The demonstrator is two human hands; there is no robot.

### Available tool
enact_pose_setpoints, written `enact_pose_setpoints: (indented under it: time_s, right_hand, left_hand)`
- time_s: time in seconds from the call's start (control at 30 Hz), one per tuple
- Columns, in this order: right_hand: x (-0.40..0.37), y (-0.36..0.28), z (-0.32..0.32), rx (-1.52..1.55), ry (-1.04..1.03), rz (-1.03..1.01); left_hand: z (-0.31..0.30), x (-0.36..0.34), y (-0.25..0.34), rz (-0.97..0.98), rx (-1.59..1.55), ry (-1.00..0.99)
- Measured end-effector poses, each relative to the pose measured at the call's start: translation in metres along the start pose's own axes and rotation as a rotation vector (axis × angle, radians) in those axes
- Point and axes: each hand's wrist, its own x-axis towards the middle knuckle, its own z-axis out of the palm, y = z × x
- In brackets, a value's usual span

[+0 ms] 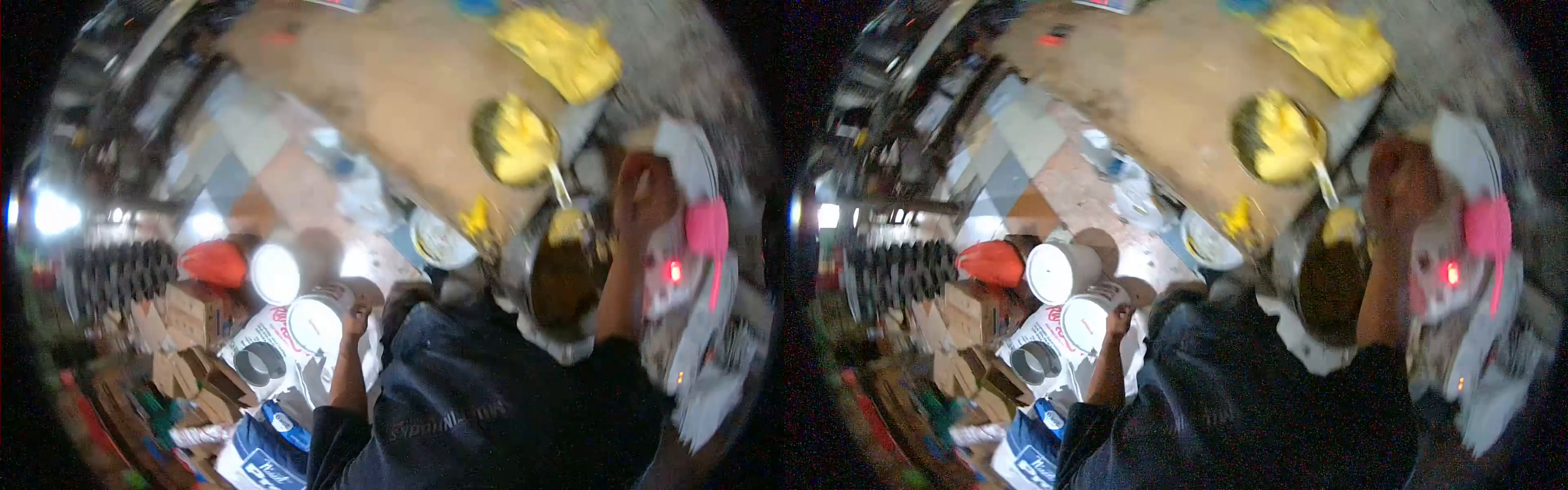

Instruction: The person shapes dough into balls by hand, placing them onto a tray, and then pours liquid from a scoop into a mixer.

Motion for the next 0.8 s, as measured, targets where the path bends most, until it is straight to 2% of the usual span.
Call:
enact_pose_setpoints:
  time_s: [0.03,0.07,0.1,0.13,0.17,0.2,0.23,0.27,0.3,0.33,0.37,0.4,0.43,0.5,0.57,0.67,0.73,0.8]
  right_hand:
    - [0.003,-0.021,0.023,-0.133,-0.269,0.05]
    - [-0.004,-0.049,0.055,0.112,-0.298,0.117]
    - [-0.01,-0.081,0.085,0.48,-0.356,0.347]
    - [0.014,-0.122,0.117,0.701,-0.226,0.083]
    - [0.023,-0.157,0.141,0.725,-0.26,0.057]
    - [0.028,-0.191,0.165,0.763,-0.344,0.05]
    - [0.033,-0.22,0.192,0.8,-0.422,0.038]
    - [0.035,-0.245,0.22,0.848,-0.483,0.022]
    - [0.036,-0.271,0.251,0.894,-0.546,0.008]
    - [0.037,-0.294,0.28,0.888,-0.606,-0.004]
    - [0.037,-0.315,0.306,0.878,-0.683,-0.01]
    - [0.04,-0.339,0.337,0.912,-0.662,-0.05]
    - [0.038,-0.362,0.364,0.924,-0.735,-0.02]
    - [0.048,-0.405,0.396,0.934,-0.849,-0.015]
    - [0.069,-0.444,0.428,0.972,-0.88,0.001]
    - [0.102,-0.471,0.47,0.884,-0.763,-0.11]
    - [0.123,-0.481,0.508,0.942,-0.779,-0.059]
    - [0.134,-0.479,0.552,0.881,-0.752,-0.047]
  left_hand:
    - [-0.018,0.005,-0.007,-0.096,0.051,-0.04]
    - [-0.035,0.007,-0.019,-0.19,0.097,-0.084]
    - [-0.035,0.012,-0.063,-0.061,0.075,-0.029]
    - [-0.037,0.021,-0.1,0.005,0.239,-0.12]
    - [-0.062,0.022,-0.094,-0.015,0.276,-0.209]
    - [-0.034,0.032,-0.174,-0.223,0.275,-0.199]
    - [-0.057,0.033,-0.16,-0.287,0.141,-0.184]
    - [-0.051,0.039,-0.201,-0.277,0.118,-0.119]
    - [-0.077,0.039,-0.189,-0.318,-0.044,-0.111]
    - [-0.095,0.044,-0.193,-0.43,0.036,-0.184]
    - [-0.112,0.051,-0.201,-0.501,-0.045,-0.18]
    - [-0.121,0.07,-0.22,-0.559,-0.137,-0.167]
    - [-0.146,0.093,-0.235,-0.565,-0.16,-0.126]
    - [-0.18,0.116,-0.252,-0.587,-0.241,-0.236]
    - [-0.244,0.16,-0.247,-0.534,-0.188,-0.077]
    - [-0.328,0.233,-0.246,-0.465,-0.125,0.039]
    - [-0.428,0.286,-0.185,-0.35,0.152,0.106]
    - [-0.415,0.394,-0.296,-0.307,0.127,0.054]
